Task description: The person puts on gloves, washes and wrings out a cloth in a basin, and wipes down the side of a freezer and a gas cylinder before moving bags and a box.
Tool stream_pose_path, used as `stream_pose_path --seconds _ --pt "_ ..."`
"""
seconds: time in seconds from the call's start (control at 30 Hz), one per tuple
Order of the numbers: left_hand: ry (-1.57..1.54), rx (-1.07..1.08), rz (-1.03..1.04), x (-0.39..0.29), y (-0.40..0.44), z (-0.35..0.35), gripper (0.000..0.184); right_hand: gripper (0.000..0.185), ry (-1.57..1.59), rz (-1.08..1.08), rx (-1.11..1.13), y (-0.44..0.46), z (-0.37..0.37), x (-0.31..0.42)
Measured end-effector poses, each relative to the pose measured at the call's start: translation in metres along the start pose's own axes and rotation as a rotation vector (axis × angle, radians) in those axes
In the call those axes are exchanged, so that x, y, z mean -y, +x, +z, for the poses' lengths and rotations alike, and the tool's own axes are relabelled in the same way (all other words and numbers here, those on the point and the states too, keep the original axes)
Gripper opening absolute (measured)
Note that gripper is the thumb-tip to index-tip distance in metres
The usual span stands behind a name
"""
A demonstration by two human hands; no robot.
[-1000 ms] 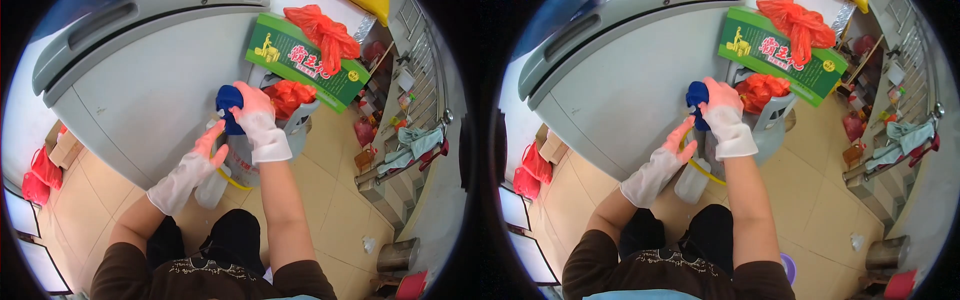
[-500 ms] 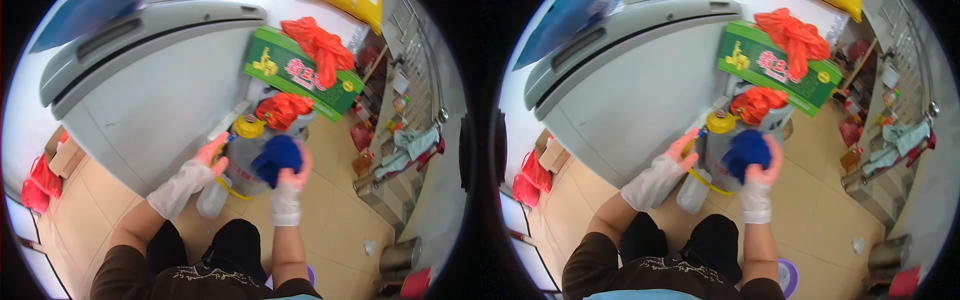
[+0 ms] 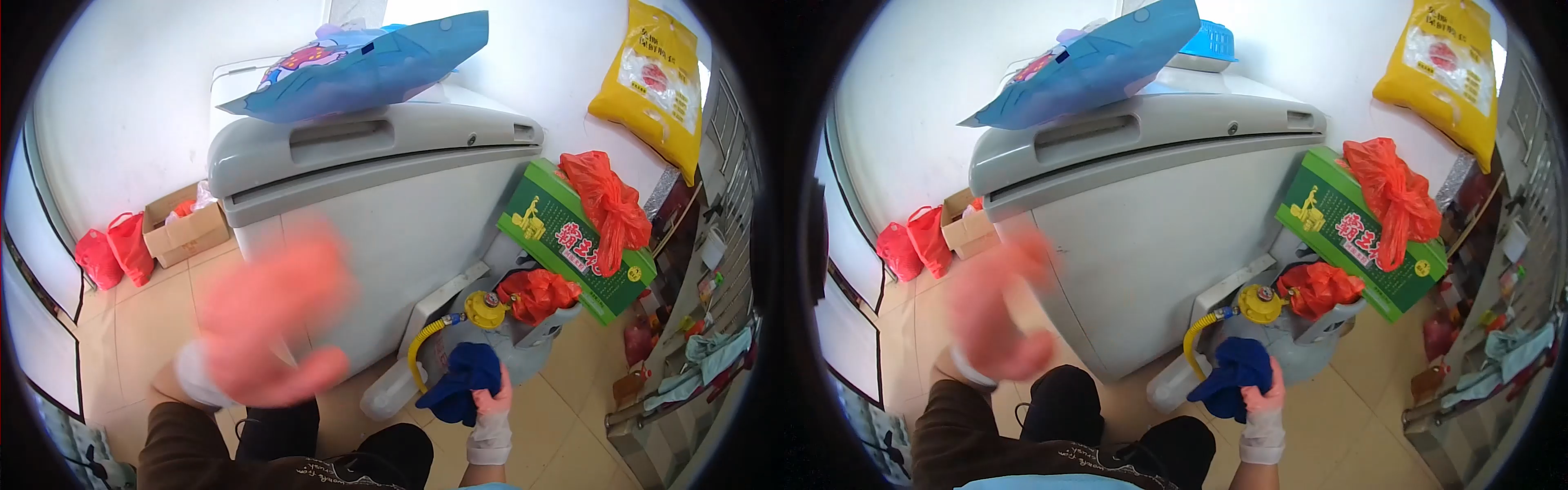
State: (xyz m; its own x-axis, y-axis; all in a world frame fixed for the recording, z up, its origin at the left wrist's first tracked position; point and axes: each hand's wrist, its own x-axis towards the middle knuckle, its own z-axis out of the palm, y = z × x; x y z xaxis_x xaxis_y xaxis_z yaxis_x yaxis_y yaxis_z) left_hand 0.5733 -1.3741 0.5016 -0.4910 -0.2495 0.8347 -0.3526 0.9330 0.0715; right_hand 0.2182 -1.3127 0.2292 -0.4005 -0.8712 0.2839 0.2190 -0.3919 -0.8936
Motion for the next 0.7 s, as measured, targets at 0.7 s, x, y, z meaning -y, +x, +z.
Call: stream_pose_path --seconds 0.7 --pt "-0.256 0.177 -0.436 0.006 0.113 0.017 0.026 0.054 0.222 0.228 -0.144 -0.098 -0.030 -0.056"
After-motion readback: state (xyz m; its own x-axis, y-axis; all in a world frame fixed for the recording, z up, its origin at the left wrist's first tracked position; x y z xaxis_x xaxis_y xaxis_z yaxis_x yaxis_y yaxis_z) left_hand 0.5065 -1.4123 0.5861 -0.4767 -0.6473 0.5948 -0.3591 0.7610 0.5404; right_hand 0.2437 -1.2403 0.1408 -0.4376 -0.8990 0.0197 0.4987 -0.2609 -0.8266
